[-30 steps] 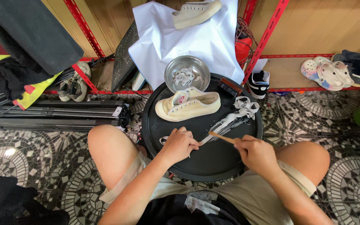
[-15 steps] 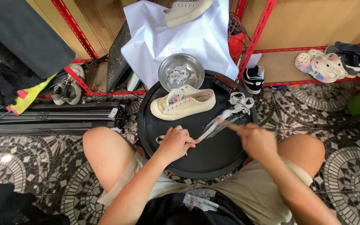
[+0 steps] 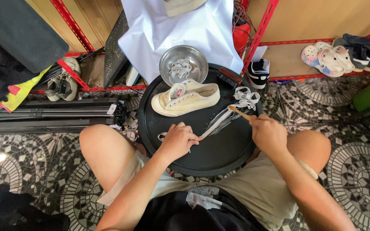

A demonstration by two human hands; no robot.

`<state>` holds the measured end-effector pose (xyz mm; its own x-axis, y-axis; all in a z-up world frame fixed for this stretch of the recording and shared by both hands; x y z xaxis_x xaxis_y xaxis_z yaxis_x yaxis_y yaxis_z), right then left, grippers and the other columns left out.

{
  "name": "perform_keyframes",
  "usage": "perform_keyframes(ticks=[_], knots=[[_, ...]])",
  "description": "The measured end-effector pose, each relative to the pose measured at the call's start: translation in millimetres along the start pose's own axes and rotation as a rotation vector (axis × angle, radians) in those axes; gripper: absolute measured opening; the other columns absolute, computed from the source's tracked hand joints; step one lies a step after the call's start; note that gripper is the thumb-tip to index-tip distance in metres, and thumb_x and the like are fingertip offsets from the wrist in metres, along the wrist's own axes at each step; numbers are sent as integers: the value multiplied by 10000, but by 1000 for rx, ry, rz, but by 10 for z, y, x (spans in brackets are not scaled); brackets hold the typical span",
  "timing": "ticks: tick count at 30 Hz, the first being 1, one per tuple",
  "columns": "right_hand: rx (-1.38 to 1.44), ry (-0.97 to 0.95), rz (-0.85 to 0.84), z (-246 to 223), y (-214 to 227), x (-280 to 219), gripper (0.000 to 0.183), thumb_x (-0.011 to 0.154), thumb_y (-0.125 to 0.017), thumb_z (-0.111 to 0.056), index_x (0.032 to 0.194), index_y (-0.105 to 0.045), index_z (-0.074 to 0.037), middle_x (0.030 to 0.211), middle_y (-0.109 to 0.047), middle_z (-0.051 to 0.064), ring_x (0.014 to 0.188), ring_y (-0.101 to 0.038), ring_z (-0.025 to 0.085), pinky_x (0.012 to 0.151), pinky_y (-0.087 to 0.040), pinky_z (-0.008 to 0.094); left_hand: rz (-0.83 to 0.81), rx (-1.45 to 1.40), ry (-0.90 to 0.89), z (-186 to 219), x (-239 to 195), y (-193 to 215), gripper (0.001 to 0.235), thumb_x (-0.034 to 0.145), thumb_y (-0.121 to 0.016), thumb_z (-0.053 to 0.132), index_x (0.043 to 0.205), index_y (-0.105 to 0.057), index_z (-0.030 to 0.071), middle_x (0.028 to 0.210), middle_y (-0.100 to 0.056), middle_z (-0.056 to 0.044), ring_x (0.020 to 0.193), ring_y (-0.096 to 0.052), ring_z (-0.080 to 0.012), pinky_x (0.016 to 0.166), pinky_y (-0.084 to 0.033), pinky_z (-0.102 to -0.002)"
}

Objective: The person sits on the floor and scrubs a white shoelace with a brush and cleaning solution on a black bucket lid. They repeatedly dip the brush into a metal bowl of water and scrub different sections of the lace.

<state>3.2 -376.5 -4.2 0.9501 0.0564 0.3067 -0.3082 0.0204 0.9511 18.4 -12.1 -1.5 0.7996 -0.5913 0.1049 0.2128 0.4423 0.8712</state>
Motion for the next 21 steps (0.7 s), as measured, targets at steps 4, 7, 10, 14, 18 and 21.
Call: perform_keyframes(ticks=[4,7,10,14,18,21], knots=[[153,63,-90,-354,297,-78,237,945,-648,-373,844,-827,-256,947,-782,-23,800,-802,402,696,-649,578,1,-8,19,6,19,13,190,1000,-786,437,1021,-903,288,924,-724,-35,1009,-630,-264,942,-462,-439],[255,134,-124,-359,224,-107,228,983,-659,-328,892,-865,-289,896,-796,-41,778,-797,402,681,-656,554,-18,-9,25,8,-10,24,184,996,-792,431,1020,-903,286,933,-732,-37,1015,-636,-265,939,-462,-446],[14,76,-59,57,-74,17,272,955,-661,-379,828,-835,-213,812,-764,91,731,-788,434,664,-636,604,-20,-16,24,-15,10,-7,187,1015,-773,450,1012,-900,312,915,-706,-20,999,-623,-250,939,-454,-437],[-66,16,30,199,-122,-67,280,999,-635,-441,860,-789,-253,880,-732,14,674,-765,372,629,-623,505,-11,-12,14,1,-8,-36,201,1014,-770,432,990,-886,270,905,-677,-30,993,-613,-260,936,-448,-441],[337,166,-135,-599,592,-248,266,1023,-617,-262,866,-832,-252,835,-741,-46,750,-784,402,705,-661,521,10,2,4,-49,22,-105,201,998,-774,471,942,-855,297,895,-668,-8,988,-612,-246,932,-452,-441],[202,158,-82,-343,187,-226,220,968,-631,-348,893,-787,-212,889,-730,62,774,-760,455,675,-605,626,-2,3,-2,-15,4,-61,219,1017,-753,462,965,-844,269,912,-661,-23,1003,-613,-263,933,-448,-445]])
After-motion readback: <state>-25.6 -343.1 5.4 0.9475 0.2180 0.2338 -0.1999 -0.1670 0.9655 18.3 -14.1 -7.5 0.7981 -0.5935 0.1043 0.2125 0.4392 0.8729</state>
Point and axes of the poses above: each hand's wrist, its own x-axis towards the middle knuckle, its own y-axis out of the back of the hand, z = x × y, the point moved 2 cm from there along x, towards the middle knuckle
